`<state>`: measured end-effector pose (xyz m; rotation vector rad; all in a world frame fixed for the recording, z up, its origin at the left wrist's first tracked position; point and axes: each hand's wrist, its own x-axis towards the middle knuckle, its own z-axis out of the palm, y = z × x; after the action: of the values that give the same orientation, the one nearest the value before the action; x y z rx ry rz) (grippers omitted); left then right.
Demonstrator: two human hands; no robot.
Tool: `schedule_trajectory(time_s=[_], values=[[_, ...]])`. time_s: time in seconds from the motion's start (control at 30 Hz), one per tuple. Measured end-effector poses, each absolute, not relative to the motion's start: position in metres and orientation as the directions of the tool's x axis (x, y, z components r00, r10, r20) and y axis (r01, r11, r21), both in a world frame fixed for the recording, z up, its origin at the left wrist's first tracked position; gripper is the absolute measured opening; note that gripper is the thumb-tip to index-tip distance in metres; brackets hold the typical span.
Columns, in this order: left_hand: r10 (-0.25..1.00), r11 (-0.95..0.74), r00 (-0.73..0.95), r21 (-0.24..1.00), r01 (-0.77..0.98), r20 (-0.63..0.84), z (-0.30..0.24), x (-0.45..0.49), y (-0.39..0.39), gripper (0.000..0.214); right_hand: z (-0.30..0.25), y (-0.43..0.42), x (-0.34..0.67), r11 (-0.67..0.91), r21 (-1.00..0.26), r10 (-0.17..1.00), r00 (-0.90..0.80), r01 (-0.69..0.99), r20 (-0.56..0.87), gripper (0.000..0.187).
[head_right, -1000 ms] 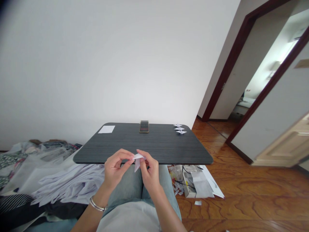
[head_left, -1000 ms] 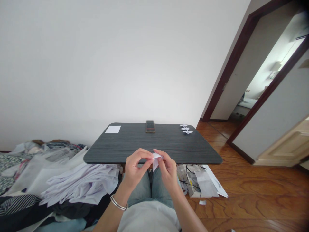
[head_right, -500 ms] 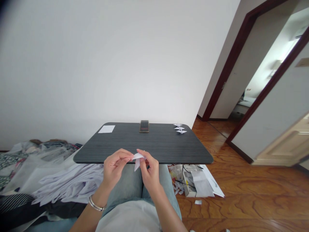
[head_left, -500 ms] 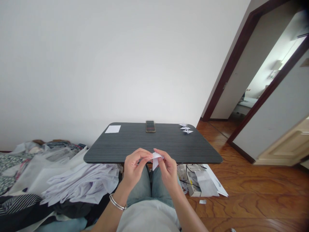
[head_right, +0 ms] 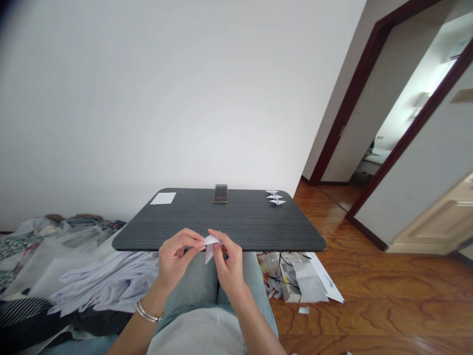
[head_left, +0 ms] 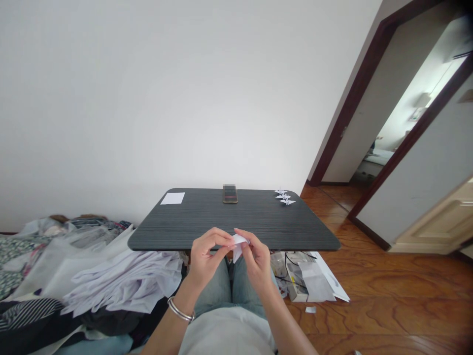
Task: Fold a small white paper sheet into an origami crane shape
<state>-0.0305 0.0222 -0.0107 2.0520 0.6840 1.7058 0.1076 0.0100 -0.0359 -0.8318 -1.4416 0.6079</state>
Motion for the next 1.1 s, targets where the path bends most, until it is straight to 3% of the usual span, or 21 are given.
schedule_trajectory(time_s=[0.23, 0.5, 0.7, 0.87, 1.0, 1.1], values=[[0.495, -0.867, 0.184, 0.471, 0.161, 0.849, -0.012, -0.031, 0.021, 0.02, -0.037, 0.011, 0.107, 0.567, -0.821, 0.819, 0.066, 0.059, 0.57, 0.026], [0.389, -0.911, 0.289, 0.317, 0.265, 0.875, -0.02, -0.031, 0.021, 0.028, -0.031, 0.014, 0.105, 0.36, -0.882, 0.929, 0.036, -0.305, 0.367, 0.035], [0.351, -0.909, 0.291, 0.25, 0.332, 0.89, -0.023, -0.027, 0.027, 0.027, -0.033, 0.015, 0.104, 0.347, -0.906, 0.936, 0.024, -0.241, 0.352, 0.038], [0.557, -0.8, 0.171, 0.469, 0.373, 0.813, -0.026, -0.026, 0.034, 0.017, -0.034, 0.016, 0.103, 0.35, -0.91, 0.936, 0.058, -0.22, 0.346, 0.034], [0.745, -0.664, 0.116, 0.715, 0.22, 0.656, -0.026, -0.027, 0.037, 0.011, -0.04, 0.018, 0.106, 0.332, -0.917, 0.943, 0.048, -0.22, 0.33, 0.034], [0.807, -0.59, 0.093, 0.798, 0.125, 0.583, -0.024, -0.029, 0.038, 0.008, -0.042, 0.019, 0.108, 0.329, -0.925, 0.944, 0.035, -0.189, 0.328, 0.029]])
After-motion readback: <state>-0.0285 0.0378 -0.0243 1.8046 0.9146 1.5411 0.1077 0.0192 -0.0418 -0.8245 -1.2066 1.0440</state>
